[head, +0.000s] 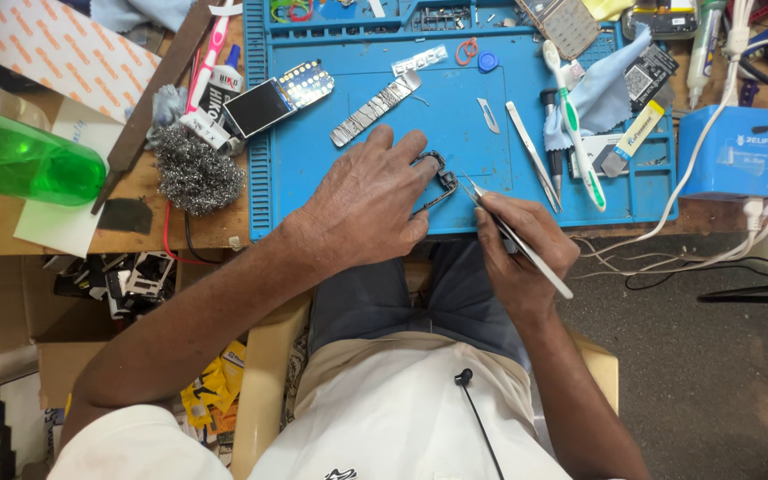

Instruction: The person works at a repair bench, using a screwdriver and tweezers to remove and reposition components on a mobile phone motherboard. They connect a charging cable to test the device, then use a toothbrush to clean the phone casing. Finally, they reassemble the phone by placing the screen and keypad into the casing.

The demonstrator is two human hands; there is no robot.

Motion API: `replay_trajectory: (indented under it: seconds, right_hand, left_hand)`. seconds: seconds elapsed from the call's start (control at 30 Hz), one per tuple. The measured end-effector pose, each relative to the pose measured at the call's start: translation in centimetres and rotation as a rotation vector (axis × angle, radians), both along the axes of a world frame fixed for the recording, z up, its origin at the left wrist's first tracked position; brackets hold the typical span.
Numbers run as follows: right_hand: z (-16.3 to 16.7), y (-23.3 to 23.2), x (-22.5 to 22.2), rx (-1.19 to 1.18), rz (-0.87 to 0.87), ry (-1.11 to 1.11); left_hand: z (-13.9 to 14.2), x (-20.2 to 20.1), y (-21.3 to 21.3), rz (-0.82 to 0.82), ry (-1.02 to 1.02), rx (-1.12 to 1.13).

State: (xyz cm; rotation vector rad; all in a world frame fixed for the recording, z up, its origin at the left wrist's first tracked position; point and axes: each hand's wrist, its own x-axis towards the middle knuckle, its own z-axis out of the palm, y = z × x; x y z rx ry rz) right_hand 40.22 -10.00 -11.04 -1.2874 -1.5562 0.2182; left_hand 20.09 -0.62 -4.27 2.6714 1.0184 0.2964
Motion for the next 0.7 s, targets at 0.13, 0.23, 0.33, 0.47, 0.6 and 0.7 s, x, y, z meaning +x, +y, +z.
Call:
replay_trajectory:
  seconds: [0.13,0.23,0.33,0.47,0.6,0.7]
  right_hand:
    - [-1.0,-0.3,0.6,-0.022,0.041,0.162]
    - [-1.5,-0.3,1.7,-0.006,0.026,0.376]
    - [-0.8,0.1,3.4,-0.053,0.049,0.445]
    - [1.9,1.3,5.1,-0.563,-0.238,0.084]
    - [4.6,3.2,5.1,-0.683,-0.273,-0.335]
    - [6.3,4.0,4.9,-0.513,-0.296,-0.579]
  left_hand:
    - [0.4,0.1,-0.2,-0.003,-0.003,0.012]
    - [0.5,-0.3,-0.4,0.004,-0.030,0.030]
    - [-0.3,-1.2,-0.8,-0.021,-0.147,0.135]
    - [0.1,-2.1,-2.5,-0.032,-0.308,0.202]
    - [5.5,-2.4,-6.5,-0.090,-0.439,0.276]
    - [9.8,-3.2,-8.6,-0.292,-0.430,0.446]
